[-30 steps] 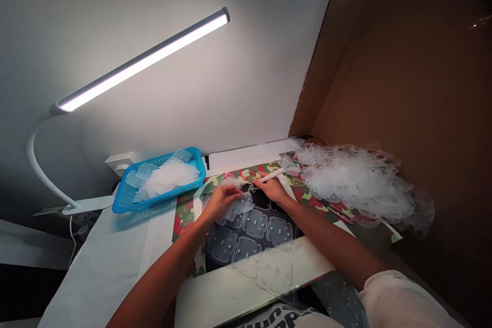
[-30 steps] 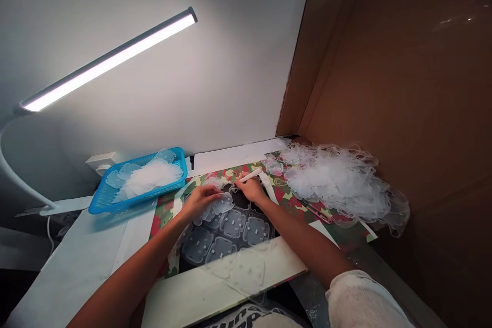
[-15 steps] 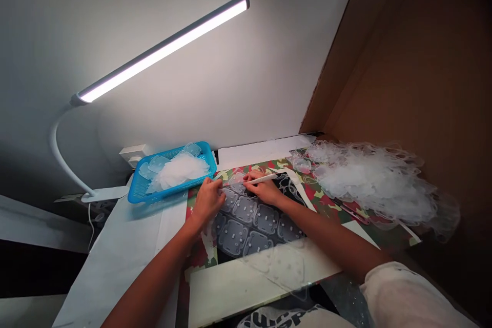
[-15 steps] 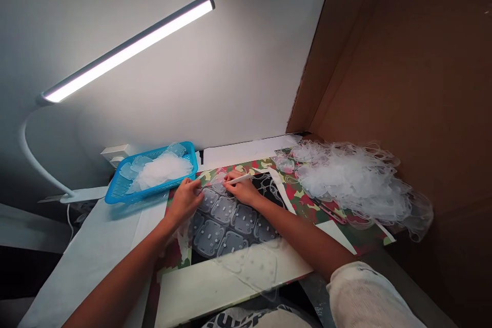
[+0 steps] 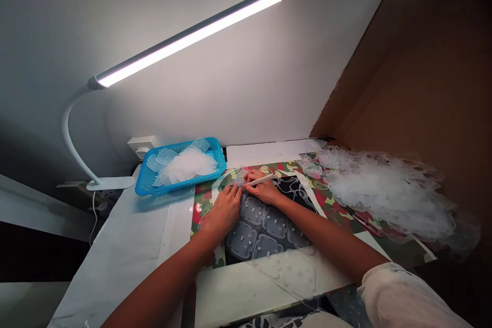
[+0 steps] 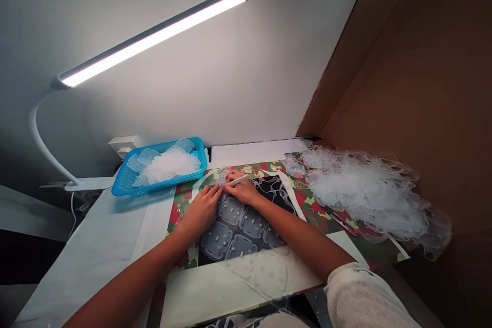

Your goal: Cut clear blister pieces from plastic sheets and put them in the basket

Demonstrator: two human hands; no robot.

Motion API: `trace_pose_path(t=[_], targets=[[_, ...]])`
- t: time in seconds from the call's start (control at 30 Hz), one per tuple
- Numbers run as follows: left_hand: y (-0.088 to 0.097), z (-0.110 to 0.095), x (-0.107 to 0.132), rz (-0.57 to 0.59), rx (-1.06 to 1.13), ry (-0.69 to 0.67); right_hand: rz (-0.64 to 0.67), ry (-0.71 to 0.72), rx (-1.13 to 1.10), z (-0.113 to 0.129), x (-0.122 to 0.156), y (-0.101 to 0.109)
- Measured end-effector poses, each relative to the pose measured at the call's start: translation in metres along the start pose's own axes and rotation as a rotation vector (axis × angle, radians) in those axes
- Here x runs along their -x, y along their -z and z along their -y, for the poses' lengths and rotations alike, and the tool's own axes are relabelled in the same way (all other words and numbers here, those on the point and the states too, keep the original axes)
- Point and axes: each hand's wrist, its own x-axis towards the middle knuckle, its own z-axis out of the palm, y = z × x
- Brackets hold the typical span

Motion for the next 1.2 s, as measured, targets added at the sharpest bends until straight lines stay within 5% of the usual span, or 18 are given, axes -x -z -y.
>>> trace_pose_path(t=[0.4,0.6,0.83,0.93,1.07,1.2], targets=[[0.006,-0.001,-0.001,0.007,0.069,0.023,0.028,0.072,0.111,0.004,0.003,-0.005],[0.005,0.001,-0.003,0.016,0.122,0.019,0.052,0.154,0.351,0.0,0.003,-0.005],[0.017,0.004,-0.007,0.036,0.403,0.127,-0.59,-0.211,0.142,-0.01,-0.001,0.081],[0.029,0.018,-0.024,0.033,0.546,0.195,-0.45,-0.181,0.003,0.01,0.011,0.086],[0.04,0.032,-0.044,0.083,0.811,0.273,-0.168,-0.051,-0.037,0.046,0.036,0.056],[0.033,0.025,-0.043,0.165,1.045,0.277,0.047,-0.043,-0.185,0.055,0.044,0.038]])
